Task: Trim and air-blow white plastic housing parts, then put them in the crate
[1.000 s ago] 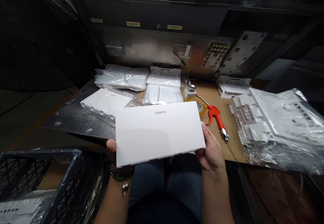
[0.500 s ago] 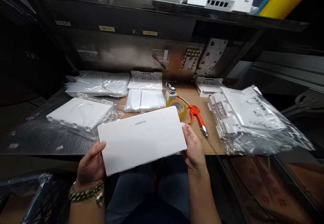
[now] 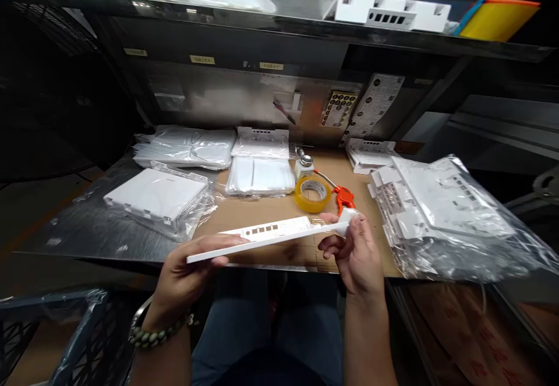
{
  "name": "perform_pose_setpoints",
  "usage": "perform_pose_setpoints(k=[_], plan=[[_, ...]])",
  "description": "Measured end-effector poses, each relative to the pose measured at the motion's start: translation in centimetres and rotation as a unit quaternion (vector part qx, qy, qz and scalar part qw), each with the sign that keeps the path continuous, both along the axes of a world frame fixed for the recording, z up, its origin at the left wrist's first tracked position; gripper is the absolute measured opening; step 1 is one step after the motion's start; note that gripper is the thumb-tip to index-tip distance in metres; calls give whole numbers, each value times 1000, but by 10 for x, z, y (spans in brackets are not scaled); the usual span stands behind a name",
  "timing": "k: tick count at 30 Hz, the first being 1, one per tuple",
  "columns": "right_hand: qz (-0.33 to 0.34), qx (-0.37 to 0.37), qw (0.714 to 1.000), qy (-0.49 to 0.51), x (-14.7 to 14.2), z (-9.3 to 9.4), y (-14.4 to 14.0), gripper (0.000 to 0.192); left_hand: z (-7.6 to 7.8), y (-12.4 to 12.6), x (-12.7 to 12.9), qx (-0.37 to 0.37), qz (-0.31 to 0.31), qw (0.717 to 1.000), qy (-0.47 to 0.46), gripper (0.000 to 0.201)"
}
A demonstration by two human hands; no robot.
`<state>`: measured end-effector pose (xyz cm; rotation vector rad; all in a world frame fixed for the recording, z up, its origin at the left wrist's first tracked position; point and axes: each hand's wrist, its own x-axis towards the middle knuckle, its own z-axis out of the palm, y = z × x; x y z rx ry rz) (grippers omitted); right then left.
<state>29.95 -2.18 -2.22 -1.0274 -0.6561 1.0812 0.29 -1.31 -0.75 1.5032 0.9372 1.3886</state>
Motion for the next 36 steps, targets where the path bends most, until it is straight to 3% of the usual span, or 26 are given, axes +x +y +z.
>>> perform_pose_setpoints(k=[5, 11, 14, 16, 18, 19, 20, 22, 25, 27, 30, 33, 36], plan=[[-29, -6, 997, 71, -9, -3, -2, 46, 10, 4, 6, 36, -49, 998, 21, 23], [-60, -11, 995, 82, -10, -7, -1, 47, 7, 0, 7, 30, -76, 997, 2, 23], [-73, 10, 995, 72, -10, -6, -3, 44, 6, -2, 19, 10, -60, 997, -54, 47], [-87, 30, 995, 49, -12, -4, -5, 45, 4, -2, 29, -35, 4, 985, -170, 64], [-102, 61, 993, 19, -14, -3, -8, 46, 0, 2, 36, -125, 82, 937, -316, 51], [-109, 78, 991, 3, -15, -2, -10, 46, -3, 5, 37, -188, 92, 905, -371, 42], [-113, 94, 989, -15, -17, -1, -12, 44, -8, 8, 36, -256, 69, 875, -406, 40], [-105, 119, 986, -48, -18, -1, -15, 40, -18, 15, 27, -384, -47, 818, -426, 48], [-56, 132, 987, -77, -14, -4, -17, 36, -29, 26, 12, -455, -193, 758, -425, 57], [-29, 116, 988, -102, -7, -7, -15, 32, -28, 31, 7, -432, -228, 756, -435, 58], [-64, 103, 974, -189, 1, -9, -11, 27, -14, 32, 11, -376, -232, 772, -458, 65], [-91, 148, 942, -286, -10, -2, -13, 20, 4, 29, 27, -332, -166, 797, -476, 68], [23, 204, 904, -376, -42, 11, -23, 26, 18, 24, 48, -312, -69, 820, -476, 69]])
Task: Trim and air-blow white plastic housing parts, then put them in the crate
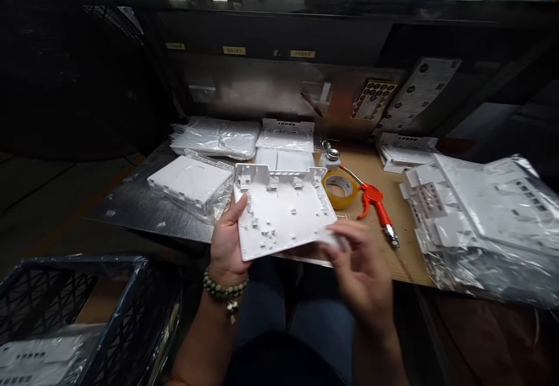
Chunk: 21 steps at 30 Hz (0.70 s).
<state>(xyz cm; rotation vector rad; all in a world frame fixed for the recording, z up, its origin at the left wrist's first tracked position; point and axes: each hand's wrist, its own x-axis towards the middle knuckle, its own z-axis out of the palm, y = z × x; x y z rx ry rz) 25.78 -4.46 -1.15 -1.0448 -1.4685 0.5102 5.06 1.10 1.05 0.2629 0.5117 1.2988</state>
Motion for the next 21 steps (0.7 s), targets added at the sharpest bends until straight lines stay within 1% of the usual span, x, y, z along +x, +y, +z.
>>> perform_pose_setpoints(k=[2, 3, 4, 6, 8, 11, 14, 17, 21], plan=[[90, 12, 993, -69, -26, 9, -7, 31, 5, -2, 11, -9, 39, 999, 11, 68], [119, 25, 988, -93, -37, 13, -9, 30, 7, -4, 15, -7, 49, 999, 11, 67], [133, 39, 984, -110, -46, 16, -11, 28, 8, -5, 17, -1, 54, 998, 12, 67], [136, 63, 980, -133, -57, 18, -11, 21, 8, -6, 18, 12, 50, 999, 18, 66], [127, 73, 978, -150, -59, 18, -11, 18, 7, -7, 17, 16, 46, 999, 24, 66], [121, 71, 978, -154, -55, 16, -9, 17, 8, -7, 16, -8, 73, 997, 19, 64], [116, 62, 982, -134, -55, 15, -10, 17, 12, -7, 19, -31, 104, 994, 14, 62], [107, 67, 985, -121, -60, 14, -10, 16, 16, -8, 21, -32, 105, 994, 23, 61], [106, 66, 983, -137, -60, 13, -8, 15, 14, -9, 18, -36, 108, 993, 31, 59]])
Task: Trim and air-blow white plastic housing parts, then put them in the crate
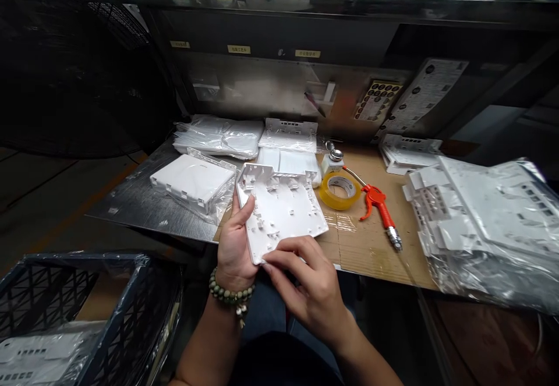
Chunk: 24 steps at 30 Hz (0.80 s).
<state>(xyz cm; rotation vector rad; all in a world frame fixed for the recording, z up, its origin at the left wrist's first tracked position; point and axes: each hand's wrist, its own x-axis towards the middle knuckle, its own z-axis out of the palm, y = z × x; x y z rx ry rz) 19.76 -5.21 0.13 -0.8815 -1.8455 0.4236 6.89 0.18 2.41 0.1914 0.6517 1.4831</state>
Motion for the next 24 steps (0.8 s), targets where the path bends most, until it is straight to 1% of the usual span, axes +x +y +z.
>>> perform_pose_setpoints(k=[3, 7, 9, 11, 13, 15, 17, 18, 20, 24], plan=[[-8, 1, 1000, 9, -2, 0, 1, 14, -1, -1, 1, 18, 16, 1000, 8, 60], [-18, -5, 1000, 25, -8, -1, -1, 12, 1, -1, 3, 28, 28, 999, 19, 63], [-19, -24, 999, 20, -3, -3, 0, 10, 0, 1, 0, 26, 27, 999, 16, 63], [-35, -50, 998, 30, 12, -7, 4, 10, -2, 5, -9, 23, 21, 999, 5, 63], [-96, -61, 992, 61, 36, -13, 12, 8, -6, 8, -21, 19, -3, 1000, -18, 62], [-193, -46, 976, 88, 64, -19, 20, 6, -11, 10, -35, 26, -50, 997, -59, 60], [-278, -23, 955, 99, 89, -24, 27, 4, -16, 11, -48, 56, -101, 987, -108, 60], [-302, -16, 948, 100, 98, -26, 28, 4, -18, 11, -54, 75, -122, 981, -130, 59], [-312, -13, 945, 97, 106, -27, 28, 3, -23, 11, -63, 106, -149, 969, -163, 60], [-260, -32, 963, 63, 99, -27, 25, 5, -32, 10, -71, 128, -169, 958, -191, 65]])
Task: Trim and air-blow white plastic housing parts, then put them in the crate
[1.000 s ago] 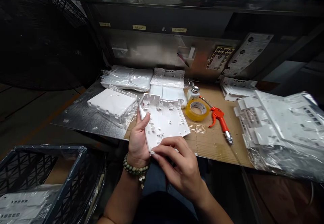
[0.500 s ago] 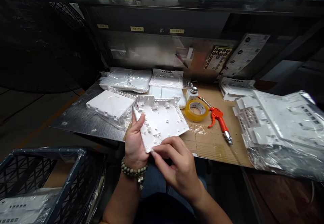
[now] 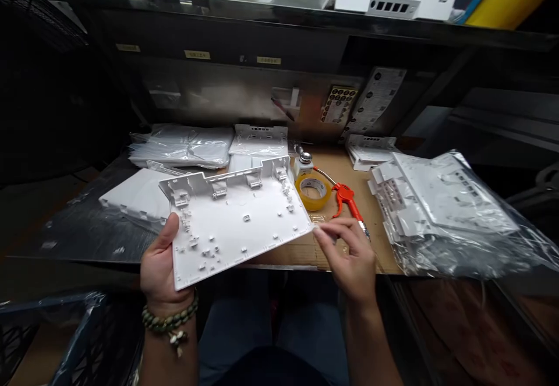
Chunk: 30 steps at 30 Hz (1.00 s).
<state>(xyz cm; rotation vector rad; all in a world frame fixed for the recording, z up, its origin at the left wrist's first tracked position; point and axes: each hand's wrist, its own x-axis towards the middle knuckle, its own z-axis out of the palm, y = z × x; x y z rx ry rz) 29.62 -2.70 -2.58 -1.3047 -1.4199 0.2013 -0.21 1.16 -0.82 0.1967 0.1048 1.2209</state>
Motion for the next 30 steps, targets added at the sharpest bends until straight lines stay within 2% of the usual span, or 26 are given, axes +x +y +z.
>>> perform_pose_setpoints(k=[10, 16, 19, 22, 26, 30], plan=[[25, 4, 999, -34, -11, -4, 0, 8, -13, -5, -3, 10, 4, 1000, 19, 53], [51, -6, 996, -79, 6, -12, 7, 8, -14, -6, -10, -19, 15, 1000, 17, 57], [12, -7, 997, -82, 19, -4, 15, 6, -19, -9, -17, 13, -15, 1000, 15, 58], [-24, 20, 999, -25, 18, 19, 25, 5, -25, -16, -19, 57, -53, 997, 4, 57], [-3, 77, 997, 23, 0, 43, 39, 6, -28, -25, -12, 96, -130, 986, -31, 60], [17, 83, 996, 5, -9, 42, 49, 8, -28, -30, -7, 141, -203, 967, -54, 70]])
